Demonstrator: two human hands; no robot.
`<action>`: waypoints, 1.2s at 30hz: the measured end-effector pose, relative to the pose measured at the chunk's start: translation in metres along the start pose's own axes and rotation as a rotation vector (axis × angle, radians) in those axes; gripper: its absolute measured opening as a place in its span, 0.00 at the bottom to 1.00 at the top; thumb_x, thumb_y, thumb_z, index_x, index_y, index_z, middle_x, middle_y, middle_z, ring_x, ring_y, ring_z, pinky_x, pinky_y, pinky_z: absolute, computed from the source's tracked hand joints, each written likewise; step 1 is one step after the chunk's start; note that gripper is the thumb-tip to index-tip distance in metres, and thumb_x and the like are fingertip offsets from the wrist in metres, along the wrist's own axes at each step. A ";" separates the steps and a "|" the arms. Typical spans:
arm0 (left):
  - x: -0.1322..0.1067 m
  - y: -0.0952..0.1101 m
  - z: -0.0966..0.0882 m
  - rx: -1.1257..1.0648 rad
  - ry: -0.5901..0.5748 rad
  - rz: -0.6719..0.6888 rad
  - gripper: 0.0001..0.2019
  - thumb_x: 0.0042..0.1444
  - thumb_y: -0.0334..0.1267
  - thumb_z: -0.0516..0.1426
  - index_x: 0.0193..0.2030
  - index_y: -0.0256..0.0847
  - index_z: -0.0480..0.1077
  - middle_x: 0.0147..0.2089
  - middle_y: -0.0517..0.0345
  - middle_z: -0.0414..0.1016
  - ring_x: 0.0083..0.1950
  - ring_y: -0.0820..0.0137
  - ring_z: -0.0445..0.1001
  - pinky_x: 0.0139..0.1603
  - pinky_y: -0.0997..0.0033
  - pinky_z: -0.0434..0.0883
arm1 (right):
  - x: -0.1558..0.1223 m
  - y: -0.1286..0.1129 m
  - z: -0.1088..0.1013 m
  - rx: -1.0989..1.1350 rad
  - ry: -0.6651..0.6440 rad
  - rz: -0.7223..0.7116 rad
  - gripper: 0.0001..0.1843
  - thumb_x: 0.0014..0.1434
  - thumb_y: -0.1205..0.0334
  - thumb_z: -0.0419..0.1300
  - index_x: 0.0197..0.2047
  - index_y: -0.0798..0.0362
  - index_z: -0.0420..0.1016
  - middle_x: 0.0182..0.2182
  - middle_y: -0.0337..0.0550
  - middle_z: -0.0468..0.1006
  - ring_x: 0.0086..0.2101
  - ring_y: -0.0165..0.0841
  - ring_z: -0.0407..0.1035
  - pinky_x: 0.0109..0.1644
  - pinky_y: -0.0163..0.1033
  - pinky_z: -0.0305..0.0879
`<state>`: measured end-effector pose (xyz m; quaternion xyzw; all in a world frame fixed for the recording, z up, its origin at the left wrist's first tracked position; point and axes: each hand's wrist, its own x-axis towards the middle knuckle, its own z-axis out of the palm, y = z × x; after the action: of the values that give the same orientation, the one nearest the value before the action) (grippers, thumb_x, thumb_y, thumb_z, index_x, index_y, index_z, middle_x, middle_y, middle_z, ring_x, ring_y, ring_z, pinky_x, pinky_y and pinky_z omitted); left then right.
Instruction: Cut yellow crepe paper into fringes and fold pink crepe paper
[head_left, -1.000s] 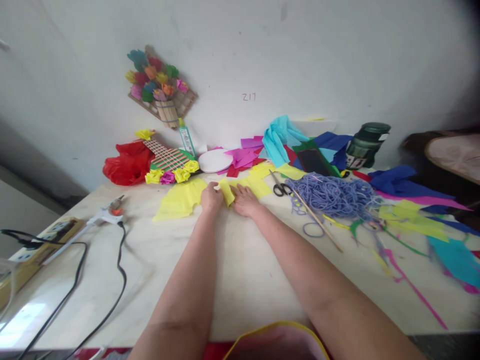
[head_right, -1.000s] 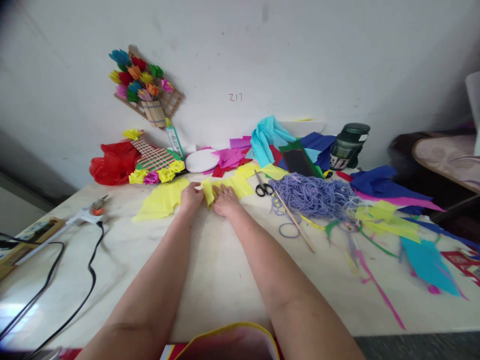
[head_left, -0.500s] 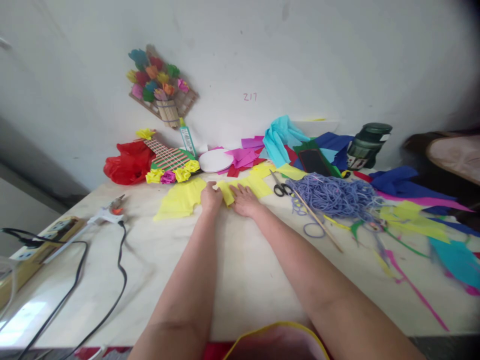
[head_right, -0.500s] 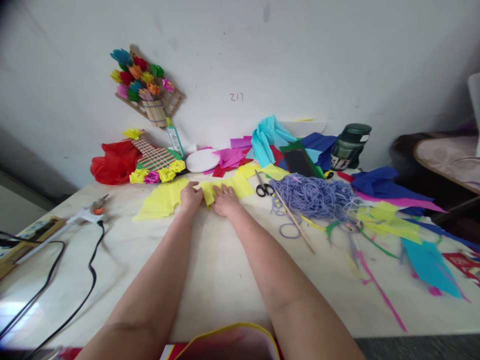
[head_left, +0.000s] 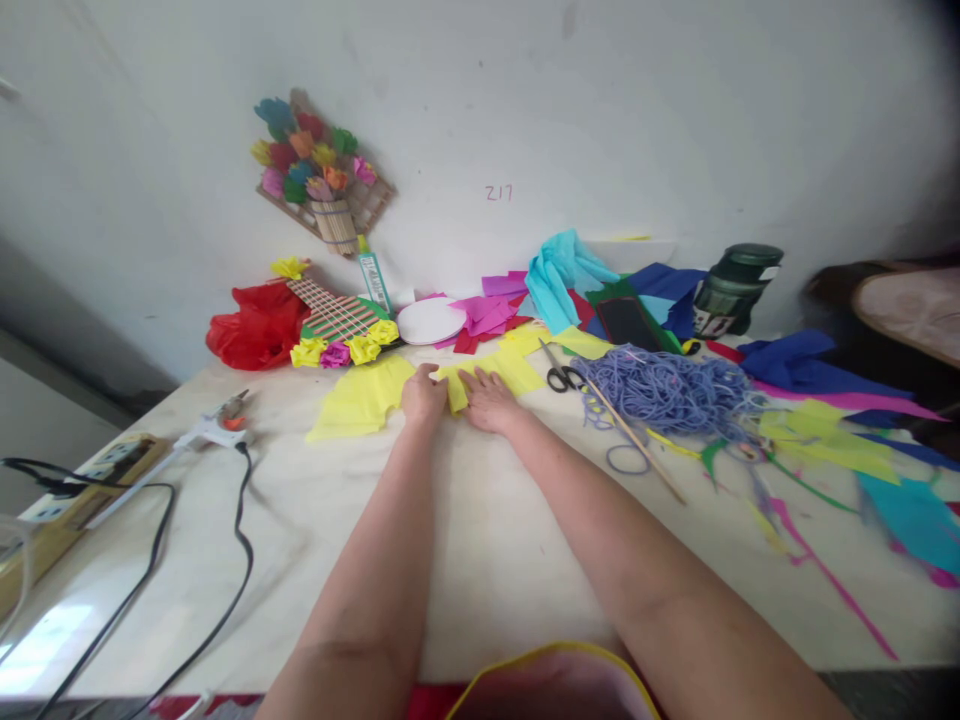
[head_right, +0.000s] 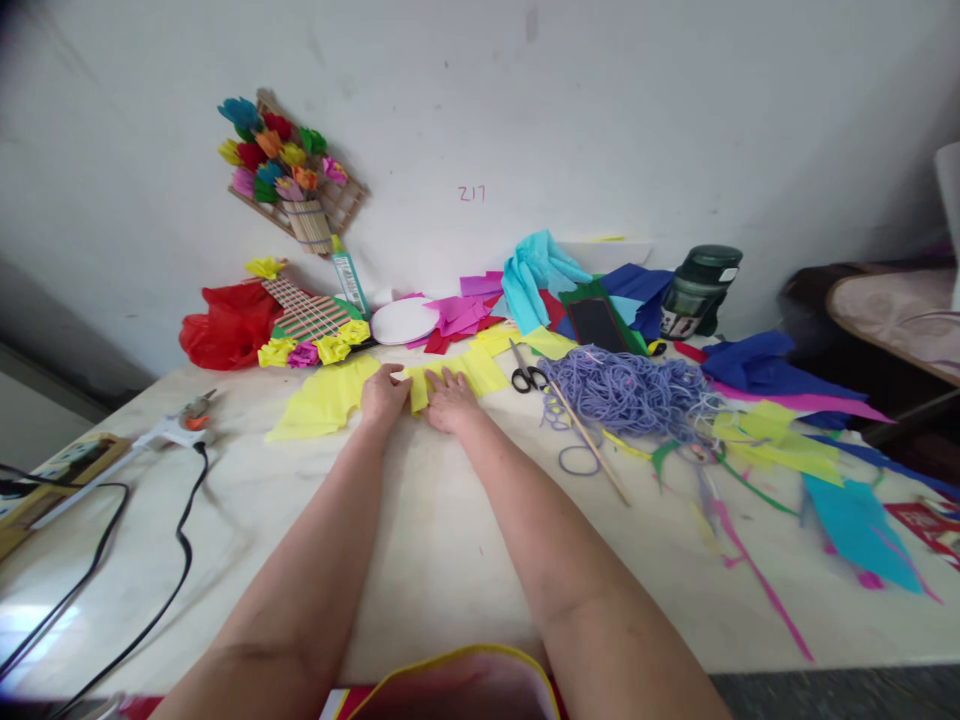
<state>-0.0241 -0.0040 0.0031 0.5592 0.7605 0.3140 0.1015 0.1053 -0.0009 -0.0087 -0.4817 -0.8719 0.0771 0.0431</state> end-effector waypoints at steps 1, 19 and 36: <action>0.000 0.000 0.000 0.005 -0.004 -0.003 0.17 0.49 0.39 0.54 0.48 0.43 0.67 0.35 0.56 0.75 0.40 0.67 0.72 0.38 0.72 0.66 | 0.000 0.000 0.000 0.000 -0.003 0.002 0.30 0.59 0.52 0.41 0.64 0.49 0.48 0.64 0.40 0.41 0.62 0.46 0.33 0.62 0.53 0.32; -0.003 0.008 -0.001 0.184 -0.058 0.018 0.14 0.50 0.41 0.50 0.40 0.45 0.74 0.41 0.50 0.75 0.44 0.61 0.72 0.42 0.65 0.66 | 0.002 0.001 0.002 0.005 0.001 0.009 0.31 0.59 0.50 0.39 0.63 0.53 0.50 0.64 0.42 0.40 0.62 0.45 0.32 0.62 0.52 0.31; -0.002 0.007 -0.003 0.188 -0.107 0.074 0.15 0.49 0.41 0.51 0.40 0.42 0.74 0.41 0.48 0.76 0.44 0.62 0.72 0.43 0.67 0.66 | -0.002 0.001 0.002 0.034 0.051 0.020 0.31 0.59 0.49 0.40 0.62 0.54 0.53 0.64 0.46 0.42 0.62 0.45 0.35 0.62 0.50 0.33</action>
<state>-0.0196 -0.0055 0.0094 0.6101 0.7588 0.2144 0.0774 0.1071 -0.0016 -0.0105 -0.4912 -0.8643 0.0801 0.0728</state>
